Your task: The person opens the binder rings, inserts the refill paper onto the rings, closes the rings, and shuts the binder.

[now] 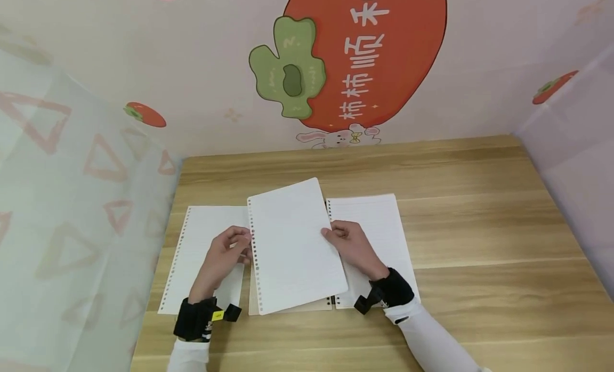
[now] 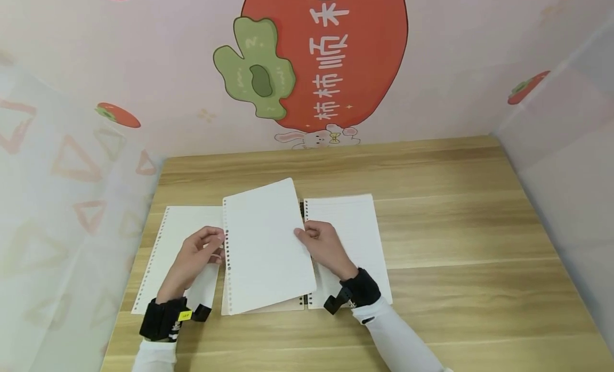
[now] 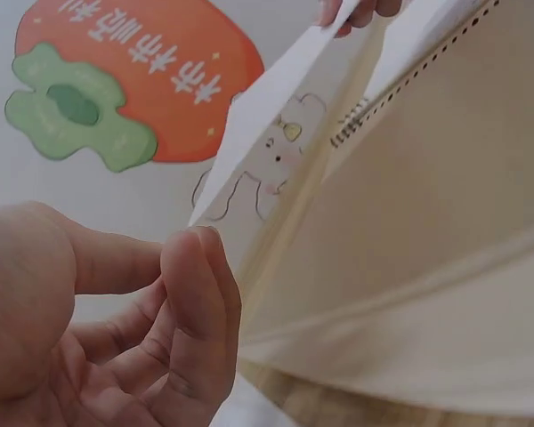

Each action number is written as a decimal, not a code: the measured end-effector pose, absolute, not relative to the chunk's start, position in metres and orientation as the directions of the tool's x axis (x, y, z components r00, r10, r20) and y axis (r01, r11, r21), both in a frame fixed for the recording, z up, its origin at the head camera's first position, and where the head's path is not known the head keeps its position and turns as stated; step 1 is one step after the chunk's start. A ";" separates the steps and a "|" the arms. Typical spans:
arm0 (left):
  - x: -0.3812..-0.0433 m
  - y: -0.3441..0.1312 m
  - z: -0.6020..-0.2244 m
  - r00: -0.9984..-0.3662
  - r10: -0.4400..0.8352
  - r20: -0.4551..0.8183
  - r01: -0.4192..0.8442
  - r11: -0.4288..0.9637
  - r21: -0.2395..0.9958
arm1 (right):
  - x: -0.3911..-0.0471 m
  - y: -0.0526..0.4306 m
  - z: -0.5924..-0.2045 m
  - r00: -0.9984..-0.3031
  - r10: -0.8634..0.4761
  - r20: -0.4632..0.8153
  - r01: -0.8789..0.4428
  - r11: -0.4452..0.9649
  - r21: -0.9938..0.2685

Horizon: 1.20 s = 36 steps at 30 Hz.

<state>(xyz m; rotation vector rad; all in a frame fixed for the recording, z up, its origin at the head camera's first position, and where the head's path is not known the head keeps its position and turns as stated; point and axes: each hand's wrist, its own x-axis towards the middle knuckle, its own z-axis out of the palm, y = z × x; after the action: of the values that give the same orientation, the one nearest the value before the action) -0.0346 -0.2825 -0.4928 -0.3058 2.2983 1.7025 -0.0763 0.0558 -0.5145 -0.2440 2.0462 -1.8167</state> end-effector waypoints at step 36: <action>-0.064 -0.196 -0.506 -0.971 0.187 -0.147 -0.076 0.344 0.936 | -0.055 0.163 -0.517 -0.919 -0.212 -0.333 0.305 0.157 -0.939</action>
<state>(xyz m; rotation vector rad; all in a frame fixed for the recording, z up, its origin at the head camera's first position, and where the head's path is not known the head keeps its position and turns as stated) -0.0638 -0.1960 -0.5061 0.1003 2.3790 1.6757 -0.0554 0.1631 -0.5171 0.0882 2.0531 -1.8134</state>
